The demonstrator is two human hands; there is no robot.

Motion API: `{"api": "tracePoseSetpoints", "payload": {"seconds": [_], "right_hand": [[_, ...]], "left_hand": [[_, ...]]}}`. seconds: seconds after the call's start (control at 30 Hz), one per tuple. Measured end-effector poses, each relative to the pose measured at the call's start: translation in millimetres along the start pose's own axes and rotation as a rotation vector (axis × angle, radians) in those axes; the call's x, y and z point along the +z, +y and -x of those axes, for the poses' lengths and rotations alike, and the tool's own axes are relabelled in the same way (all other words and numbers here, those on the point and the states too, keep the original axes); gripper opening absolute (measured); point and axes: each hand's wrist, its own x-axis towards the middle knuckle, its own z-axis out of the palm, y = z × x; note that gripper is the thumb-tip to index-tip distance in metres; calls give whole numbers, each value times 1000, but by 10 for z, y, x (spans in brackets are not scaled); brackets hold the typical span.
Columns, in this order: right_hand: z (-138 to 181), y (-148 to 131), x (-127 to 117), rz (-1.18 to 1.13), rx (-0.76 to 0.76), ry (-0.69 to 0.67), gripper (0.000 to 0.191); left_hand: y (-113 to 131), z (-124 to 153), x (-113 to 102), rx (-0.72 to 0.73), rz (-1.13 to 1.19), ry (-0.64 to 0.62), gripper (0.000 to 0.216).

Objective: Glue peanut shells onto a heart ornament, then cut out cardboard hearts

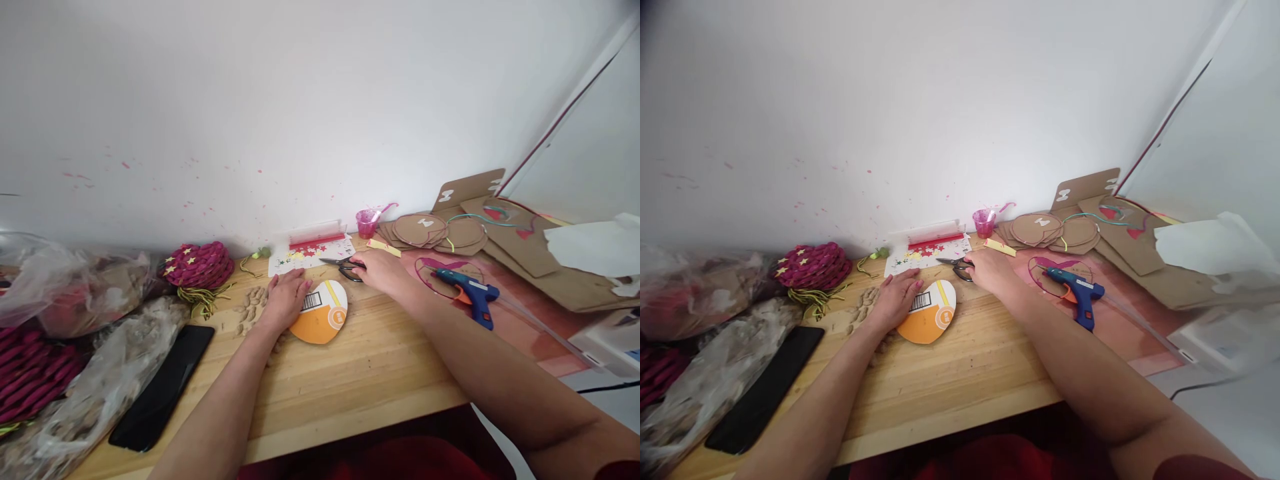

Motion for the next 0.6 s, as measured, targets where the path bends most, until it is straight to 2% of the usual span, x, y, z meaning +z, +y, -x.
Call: {"api": "tracePoseSetpoints", "payload": {"seconds": [0.13,0.5,0.6], "right_hand": [[40,-2,-85,-8,-10,8,26],[93,284,-279,85,221,-33,21],[124,281,-300,104,233,-65,18]], "left_hand": [[-5,-2,-10,-3,13,-12,40],[1,3,-17,-1,15,-5,39],[7,6,-27,4,17,-13,39]]}}
